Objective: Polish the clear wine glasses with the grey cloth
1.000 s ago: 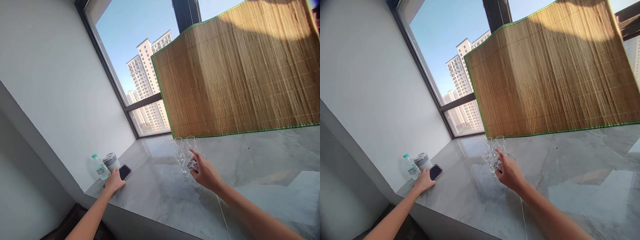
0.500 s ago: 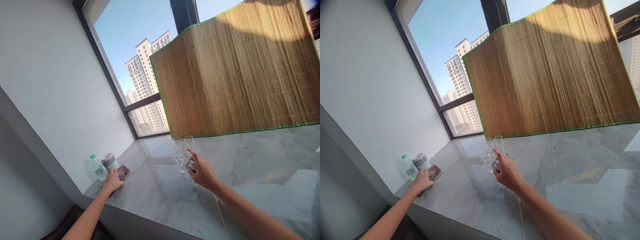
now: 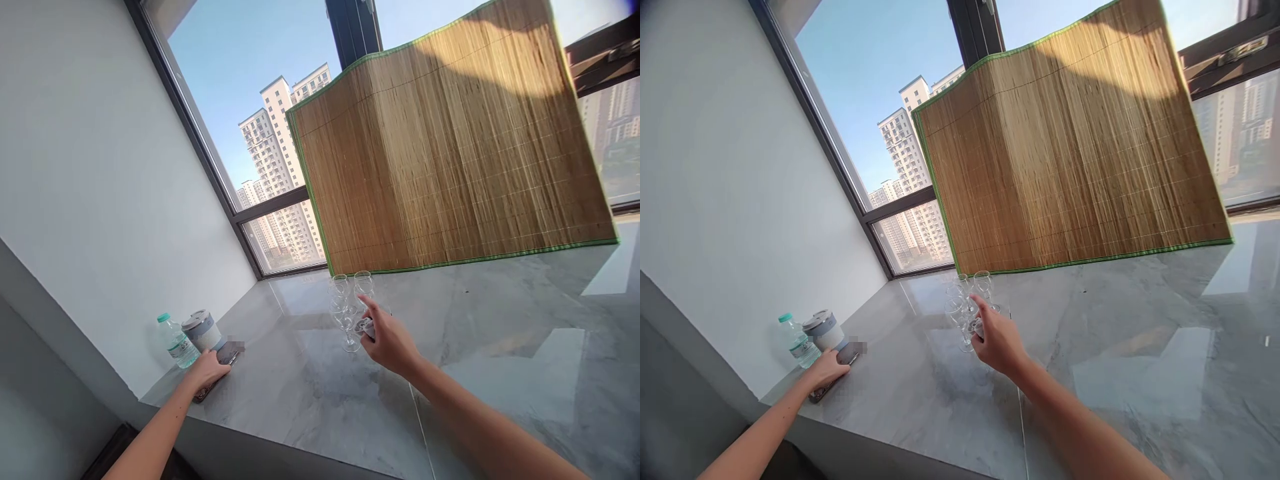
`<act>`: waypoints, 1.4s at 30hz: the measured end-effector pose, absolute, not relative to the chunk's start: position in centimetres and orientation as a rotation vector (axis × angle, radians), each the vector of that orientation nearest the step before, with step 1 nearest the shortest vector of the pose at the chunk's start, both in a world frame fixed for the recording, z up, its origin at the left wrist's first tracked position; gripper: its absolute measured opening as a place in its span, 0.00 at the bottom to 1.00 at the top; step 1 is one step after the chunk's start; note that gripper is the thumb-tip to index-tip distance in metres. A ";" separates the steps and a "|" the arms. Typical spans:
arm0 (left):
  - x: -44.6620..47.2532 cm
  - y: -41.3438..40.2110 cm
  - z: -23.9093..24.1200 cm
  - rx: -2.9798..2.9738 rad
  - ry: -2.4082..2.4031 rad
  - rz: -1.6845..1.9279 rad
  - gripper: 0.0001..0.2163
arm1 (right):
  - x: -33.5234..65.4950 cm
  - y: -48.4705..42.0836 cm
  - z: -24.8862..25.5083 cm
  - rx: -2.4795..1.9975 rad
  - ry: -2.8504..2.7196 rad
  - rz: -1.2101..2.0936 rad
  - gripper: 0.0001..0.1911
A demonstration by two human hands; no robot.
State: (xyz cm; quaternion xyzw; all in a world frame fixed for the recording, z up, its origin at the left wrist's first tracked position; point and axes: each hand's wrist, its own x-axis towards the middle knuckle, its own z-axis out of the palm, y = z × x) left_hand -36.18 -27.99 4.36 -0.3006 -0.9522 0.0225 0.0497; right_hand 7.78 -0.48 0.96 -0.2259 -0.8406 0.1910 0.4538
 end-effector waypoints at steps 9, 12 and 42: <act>-34.2 -26.3 5.0 -0.867 -2.865 -0.088 0.25 | 8.0 0.2 1.6 -0.565 -1.933 0.500 0.42; -28.1 -22.3 4.3 -1.224 -2.626 -0.547 0.23 | 8.4 1.0 2.1 -0.553 -1.817 0.497 0.42; 1.6 -2.1 0.4 -1.928 -1.973 -1.395 0.14 | 12.2 7.6 3.2 -0.836 -0.967 0.952 0.34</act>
